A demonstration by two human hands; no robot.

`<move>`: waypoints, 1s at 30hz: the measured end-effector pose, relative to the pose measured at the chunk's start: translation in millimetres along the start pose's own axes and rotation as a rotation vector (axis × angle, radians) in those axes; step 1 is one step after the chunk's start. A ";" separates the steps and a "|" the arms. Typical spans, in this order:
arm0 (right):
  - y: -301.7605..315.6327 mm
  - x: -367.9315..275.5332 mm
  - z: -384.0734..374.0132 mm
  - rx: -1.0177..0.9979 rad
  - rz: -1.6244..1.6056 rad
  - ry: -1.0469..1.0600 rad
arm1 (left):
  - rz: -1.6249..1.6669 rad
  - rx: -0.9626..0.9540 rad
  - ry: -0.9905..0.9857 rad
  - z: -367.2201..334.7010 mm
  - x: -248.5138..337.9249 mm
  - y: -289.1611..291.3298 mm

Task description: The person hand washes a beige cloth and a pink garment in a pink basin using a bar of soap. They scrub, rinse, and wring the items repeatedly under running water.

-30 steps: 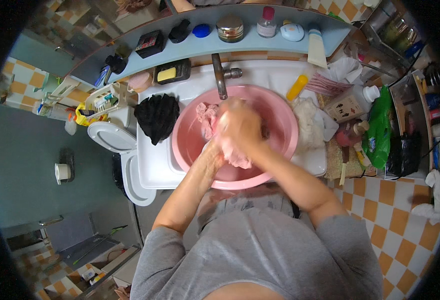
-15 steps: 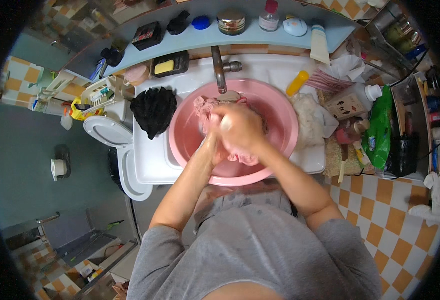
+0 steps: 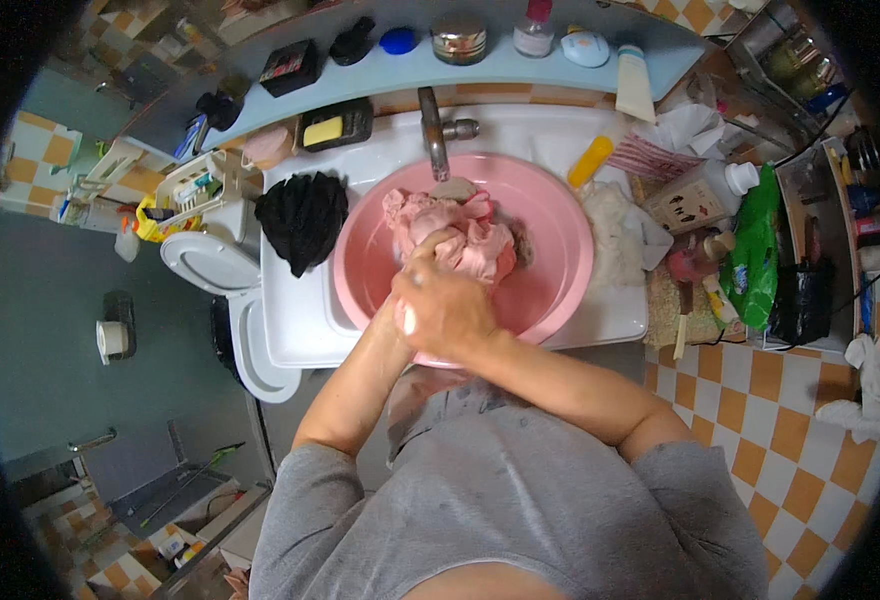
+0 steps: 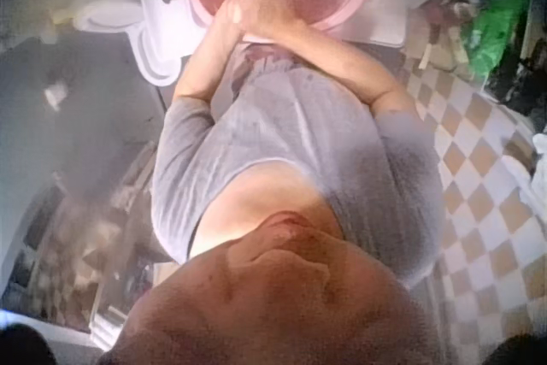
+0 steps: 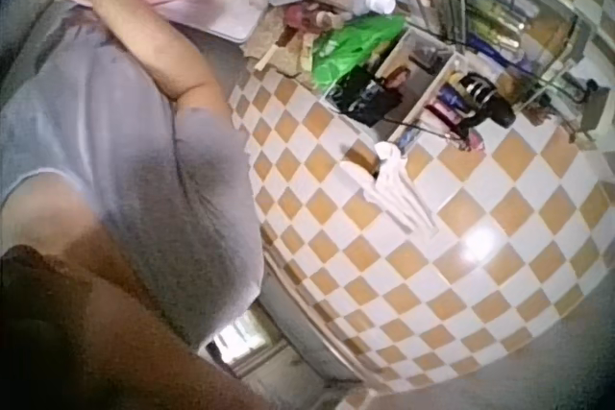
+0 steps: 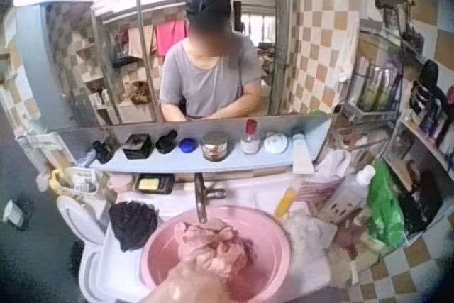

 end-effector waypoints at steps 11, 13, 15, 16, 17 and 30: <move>49.7 159.8 -29.4 0.424 -0.998 -0.636 | -1.469 0.008 -0.573 -11.4 -17.3 -31.8; 23.9 78.2 -27.1 0.200 -0.708 -0.317 | -1.279 -0.529 -0.226 -6.9 -23.3 -36.5; 10.0 -20.1 1.0 0.006 -0.391 0.084 | -1.412 -0.200 -0.466 -8.0 5.7 -28.9; 7.0 -45.6 15.3 0.088 -0.173 0.234 | -1.446 -0.090 -0.541 -7.9 13.0 -28.1; 0.2 -34.0 14.1 0.066 -0.191 0.191 | -1.473 -0.041 -0.585 -2.5 14.5 -31.9; -16.1 11.5 -6.3 0.084 -0.036 -0.108 | -1.360 -0.043 -0.644 8.3 105.4 -22.4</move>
Point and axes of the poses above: each hand's wrist, its own z-axis away from the middle knuckle, its own y-axis out of the back of the hand, x = y × z, the point moved 10 cm from there along -z, towards the middle knuckle, and after that the axes turned 1 degree about -y, right-handed, at the moved point
